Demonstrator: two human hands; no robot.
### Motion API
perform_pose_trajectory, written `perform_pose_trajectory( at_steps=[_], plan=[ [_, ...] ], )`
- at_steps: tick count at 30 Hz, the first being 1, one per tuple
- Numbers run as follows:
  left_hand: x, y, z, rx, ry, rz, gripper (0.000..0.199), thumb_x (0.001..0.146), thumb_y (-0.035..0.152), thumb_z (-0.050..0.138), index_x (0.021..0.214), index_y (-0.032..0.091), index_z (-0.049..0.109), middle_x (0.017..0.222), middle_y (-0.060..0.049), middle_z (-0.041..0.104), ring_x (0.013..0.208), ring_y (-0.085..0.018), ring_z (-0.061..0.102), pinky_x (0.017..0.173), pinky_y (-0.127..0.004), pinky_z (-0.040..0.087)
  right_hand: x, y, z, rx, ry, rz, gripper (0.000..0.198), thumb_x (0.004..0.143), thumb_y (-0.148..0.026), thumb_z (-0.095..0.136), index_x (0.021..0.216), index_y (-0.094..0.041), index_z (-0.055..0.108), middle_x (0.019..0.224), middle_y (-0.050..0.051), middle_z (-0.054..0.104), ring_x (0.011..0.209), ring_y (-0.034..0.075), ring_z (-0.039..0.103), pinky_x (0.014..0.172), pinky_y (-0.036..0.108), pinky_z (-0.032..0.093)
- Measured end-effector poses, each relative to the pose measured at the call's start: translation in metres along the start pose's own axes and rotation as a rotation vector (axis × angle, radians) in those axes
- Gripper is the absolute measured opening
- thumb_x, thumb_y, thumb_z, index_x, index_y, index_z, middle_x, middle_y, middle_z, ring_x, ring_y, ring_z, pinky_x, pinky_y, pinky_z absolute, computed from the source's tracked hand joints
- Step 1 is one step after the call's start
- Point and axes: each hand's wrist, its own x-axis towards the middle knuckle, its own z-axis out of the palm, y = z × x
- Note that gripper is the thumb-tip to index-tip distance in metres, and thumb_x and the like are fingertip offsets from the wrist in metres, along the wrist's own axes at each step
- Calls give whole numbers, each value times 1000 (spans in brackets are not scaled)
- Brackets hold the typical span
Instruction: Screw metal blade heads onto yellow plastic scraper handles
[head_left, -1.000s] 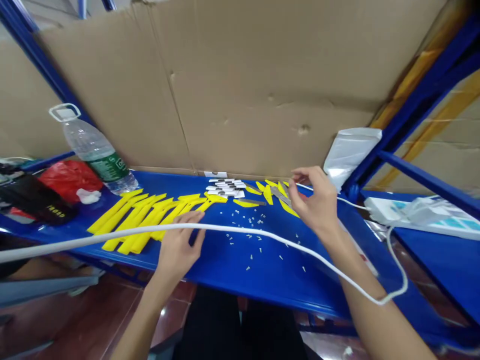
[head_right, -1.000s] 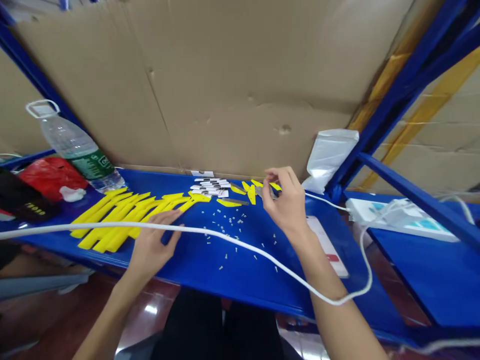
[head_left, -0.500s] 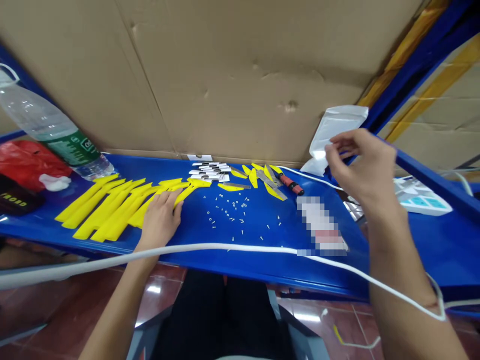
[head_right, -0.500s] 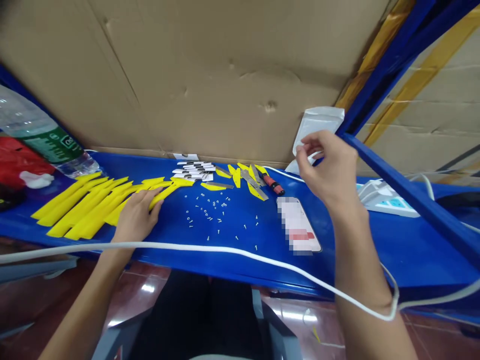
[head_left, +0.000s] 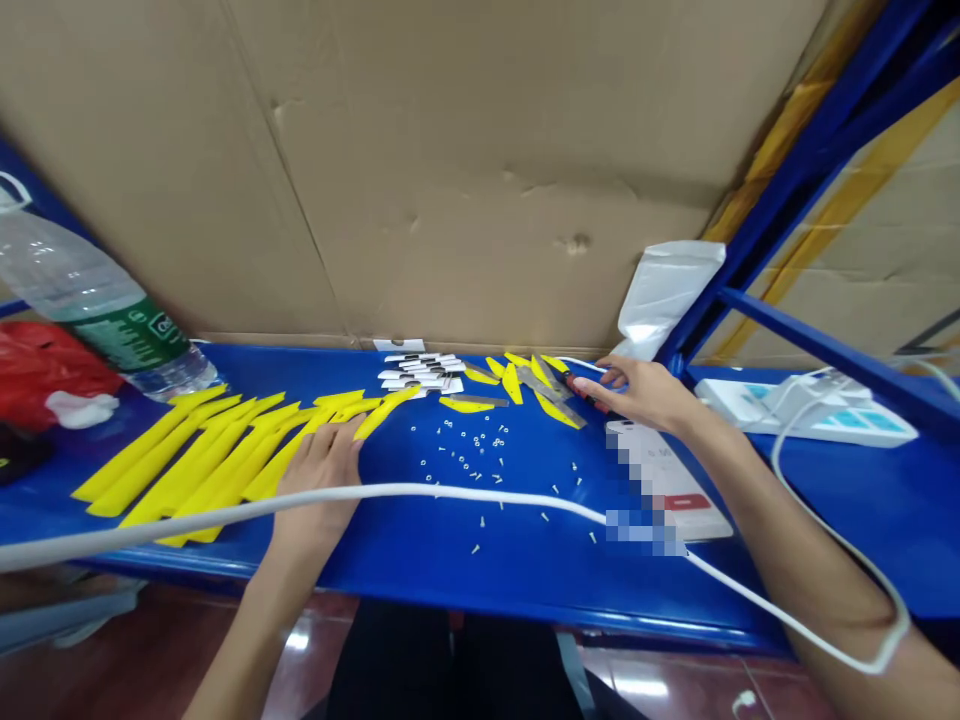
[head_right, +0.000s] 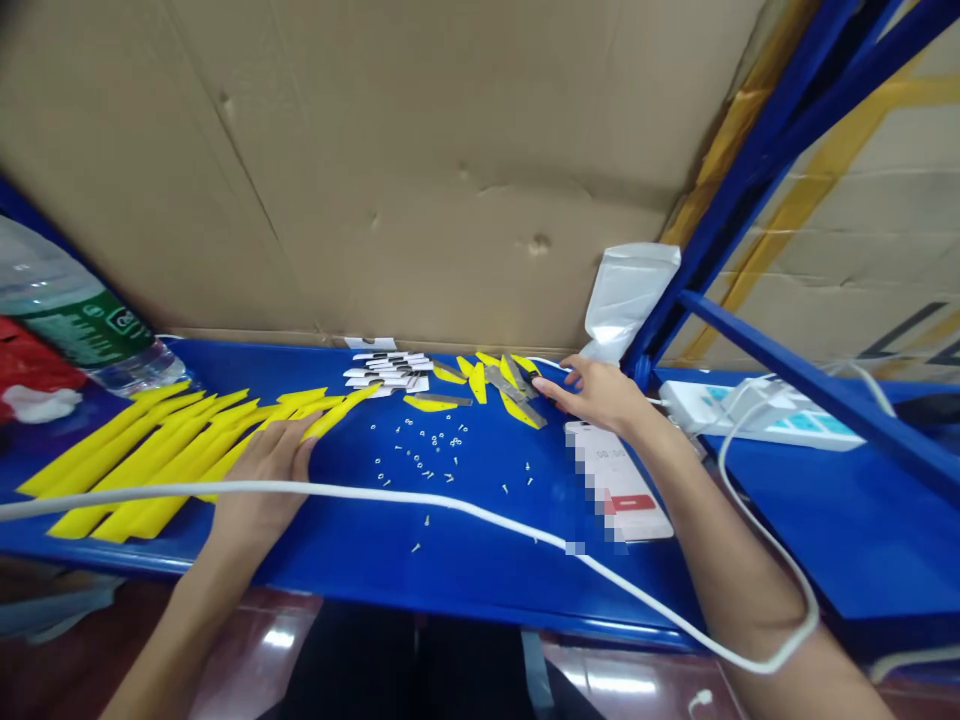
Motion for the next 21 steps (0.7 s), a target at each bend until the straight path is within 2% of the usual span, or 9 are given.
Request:
perform_pose_trajectory(
  at_steps=[4,8,10,11,14,16,19,21],
  plan=[
    [-1,1,-1,-45,29,-42,42,115,32,40,141,18,70,122,-19,76,116,-39,73,100,-55,60,-4,0,10,-39,-24,16,81,96,-85,57,133,-14,71,115,18,84,103,38,81,84,46,61],
    [0,8,-4,-152,125,-60,44,116,35,38,147,18,65,135,-22,72,128,-39,69,108,-58,56,-6,0,14,-86,-21,17,80,98,-86,53,137,-17,69,119,17,84,105,40,80,83,47,59],
    [1,15,-10,-231,183,-113,42,116,41,41,142,19,66,136,-20,72,130,-38,69,111,-56,55,-7,-3,15,-119,-2,15,78,101,-85,50,137,-17,68,120,18,83,107,42,80,82,48,59],
    [2,19,-15,-270,192,-161,39,115,46,47,135,21,69,131,-18,74,125,-37,70,108,-54,56,-8,-4,17,-138,6,8,77,102,-84,50,135,-17,68,119,19,83,107,43,80,82,48,59],
    [10,31,-38,-498,70,-330,35,108,55,63,116,23,74,92,-7,72,90,-29,74,83,-41,61,-10,-10,22,-189,21,-35,74,103,-81,52,133,-15,68,114,24,82,107,45,79,84,49,59],
    [20,40,-53,-818,-51,-375,38,108,57,64,120,22,73,81,-3,66,72,-22,69,63,-32,57,-11,-14,26,-206,34,-55,73,106,-77,49,136,-13,67,118,26,80,111,46,78,87,51,59],
    [43,54,-64,-1336,-226,-408,44,98,45,81,133,22,66,102,-6,74,78,-19,73,50,-25,56,-11,-18,30,-211,32,-86,71,108,-74,46,136,-12,68,125,28,76,115,47,76,91,53,58],
    [62,62,-59,-1537,-299,-463,42,94,37,87,126,20,66,107,-7,75,73,-15,70,42,-19,49,-11,-18,30,-202,16,-109,71,109,-75,45,136,-14,69,123,25,77,113,44,76,92,51,58]
  ],
)
